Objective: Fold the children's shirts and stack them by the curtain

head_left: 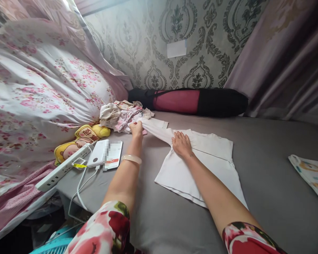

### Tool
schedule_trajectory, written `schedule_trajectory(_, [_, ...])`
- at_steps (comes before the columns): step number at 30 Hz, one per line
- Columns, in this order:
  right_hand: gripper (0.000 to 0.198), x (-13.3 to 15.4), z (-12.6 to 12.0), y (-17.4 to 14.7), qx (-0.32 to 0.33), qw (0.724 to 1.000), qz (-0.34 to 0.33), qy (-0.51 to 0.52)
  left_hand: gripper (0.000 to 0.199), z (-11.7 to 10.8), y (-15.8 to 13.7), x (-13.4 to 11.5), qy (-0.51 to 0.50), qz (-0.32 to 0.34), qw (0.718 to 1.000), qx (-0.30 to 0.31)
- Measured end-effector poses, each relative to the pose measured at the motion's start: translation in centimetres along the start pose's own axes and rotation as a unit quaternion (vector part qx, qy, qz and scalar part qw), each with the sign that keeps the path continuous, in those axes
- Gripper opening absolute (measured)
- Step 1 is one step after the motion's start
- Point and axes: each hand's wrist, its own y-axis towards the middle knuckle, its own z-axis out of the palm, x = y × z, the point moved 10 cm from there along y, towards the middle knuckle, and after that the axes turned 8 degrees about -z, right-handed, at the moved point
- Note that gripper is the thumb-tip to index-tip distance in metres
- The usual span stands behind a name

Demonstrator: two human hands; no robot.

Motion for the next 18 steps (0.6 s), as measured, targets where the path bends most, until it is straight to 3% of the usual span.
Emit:
schedule_trajectory(3, [0.061,0.1,0.0,-0.1,0.008,1.0,0.0,0.003,0.01,1.1,-0.6,0.0,-0.073,-0.07,0.995,0.004])
schedule_trajectory(6, [0.068,0.2,-0.1,-0.2,0.009,1.0,-0.001,0.002,0.011,2.5,-1.4,-1.0,-0.119,-0.086,0.989,0.024])
schedule_trajectory(14, [0.071,0.3,0.3,0.2,0.054,0.998,0.014,0.019,0.009,7.6,-5.4,-4.7,-0.137,-0.016,0.981,0.137])
schedule_trajectory(18, [0.069,0.0,0.2,0.4,0.083,0.994,0.007,0.069,0.009,8.9,-8.3,-5.8,-0.11,0.031,0.98,0.162])
